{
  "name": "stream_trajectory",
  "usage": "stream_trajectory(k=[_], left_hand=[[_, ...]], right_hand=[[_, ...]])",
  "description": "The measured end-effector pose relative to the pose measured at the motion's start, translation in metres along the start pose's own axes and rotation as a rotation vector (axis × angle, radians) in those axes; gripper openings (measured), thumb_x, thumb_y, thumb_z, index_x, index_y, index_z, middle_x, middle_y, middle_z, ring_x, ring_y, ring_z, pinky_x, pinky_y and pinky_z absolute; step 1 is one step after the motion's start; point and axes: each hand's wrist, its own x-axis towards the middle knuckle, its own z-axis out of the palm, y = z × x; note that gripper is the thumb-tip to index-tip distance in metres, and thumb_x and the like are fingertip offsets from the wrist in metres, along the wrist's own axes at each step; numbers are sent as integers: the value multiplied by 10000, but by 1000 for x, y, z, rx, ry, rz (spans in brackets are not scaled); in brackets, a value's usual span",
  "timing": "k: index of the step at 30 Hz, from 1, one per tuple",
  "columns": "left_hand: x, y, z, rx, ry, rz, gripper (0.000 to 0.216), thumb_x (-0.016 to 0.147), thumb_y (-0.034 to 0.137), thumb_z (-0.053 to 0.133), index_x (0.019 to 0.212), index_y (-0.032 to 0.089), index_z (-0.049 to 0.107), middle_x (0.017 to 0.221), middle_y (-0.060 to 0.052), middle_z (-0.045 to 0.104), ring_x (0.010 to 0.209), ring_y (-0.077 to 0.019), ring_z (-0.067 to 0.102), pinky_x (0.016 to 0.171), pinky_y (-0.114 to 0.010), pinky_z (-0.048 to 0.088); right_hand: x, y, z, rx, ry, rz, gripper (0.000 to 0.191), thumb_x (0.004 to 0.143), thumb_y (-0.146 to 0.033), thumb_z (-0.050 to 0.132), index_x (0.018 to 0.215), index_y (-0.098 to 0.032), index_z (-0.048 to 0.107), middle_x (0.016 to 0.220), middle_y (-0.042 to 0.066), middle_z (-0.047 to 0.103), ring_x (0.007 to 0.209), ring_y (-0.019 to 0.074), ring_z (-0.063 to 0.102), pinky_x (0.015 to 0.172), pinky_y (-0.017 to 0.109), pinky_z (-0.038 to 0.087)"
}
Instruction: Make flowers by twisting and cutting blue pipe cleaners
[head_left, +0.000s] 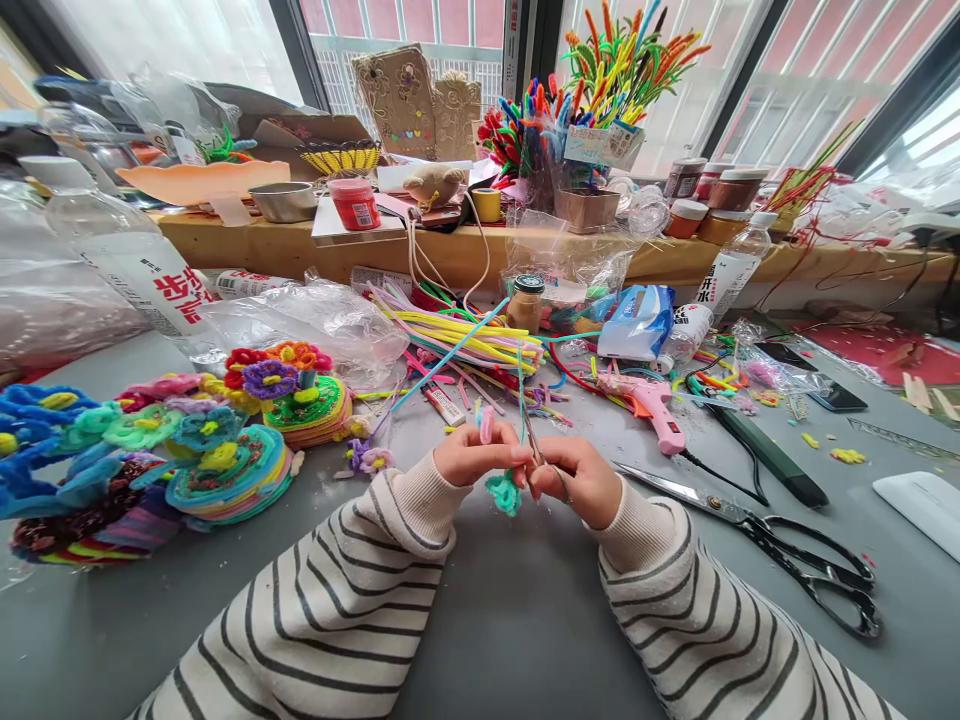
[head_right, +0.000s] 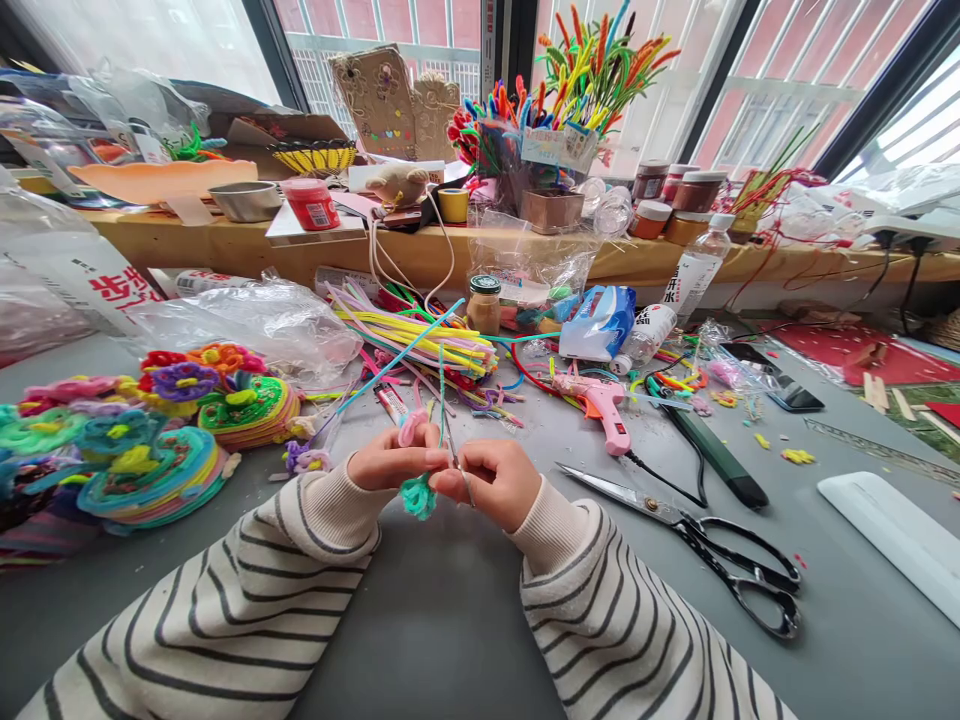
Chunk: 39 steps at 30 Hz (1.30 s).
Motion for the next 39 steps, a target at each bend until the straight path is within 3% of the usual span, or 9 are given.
stream_trajectory(k=[7,13,18,24,35,39], left_hand=[[1,1,0,13,80,19,218,535,256,643,478,106,495,449,12,553,416,-63,484,420,-189,348],[0,1,-2,84,179,10,266,517,343,638,480,108,519,481,4,538,478,-77,487,468,-208,350],[0,-2,-4,149,118,75,230,576,314,605,506,114,516,491,6,535,481,-79,494,480,-212,351],[1,1,-4,114,229,81,226,515,309,649,520,124,520,397,37,505,422,-63,469,473,-198,353],[-1,4,-4,36,124,49,182,518,263,653,486,105,568,470,-10,569,476,-70,498,489,-183,361],[-2,4,-3,38,78,36,164,535,249,641,486,107,573,471,-6,569,481,-76,501,497,-191,359]], right_hand=[[-1,-2,3,-58,99,21,396,688,-460,451,449,-144,452,479,-5,463,471,82,402,479,212,334],[-1,-4,3,-74,159,21,427,661,-484,472,395,-152,429,415,-23,427,426,70,361,460,207,311],[-2,0,1,-36,49,33,559,636,-644,308,484,-140,495,480,5,461,493,99,406,493,223,332],[-1,-1,2,-39,25,49,595,618,-675,278,496,-132,487,511,12,453,501,99,395,498,226,322],[-3,-3,4,-69,6,51,598,605,-688,274,475,-133,458,458,-24,335,434,70,302,454,220,272],[-3,0,4,-74,-10,39,591,606,-683,282,471,-132,446,469,-17,355,445,73,313,464,220,281]])
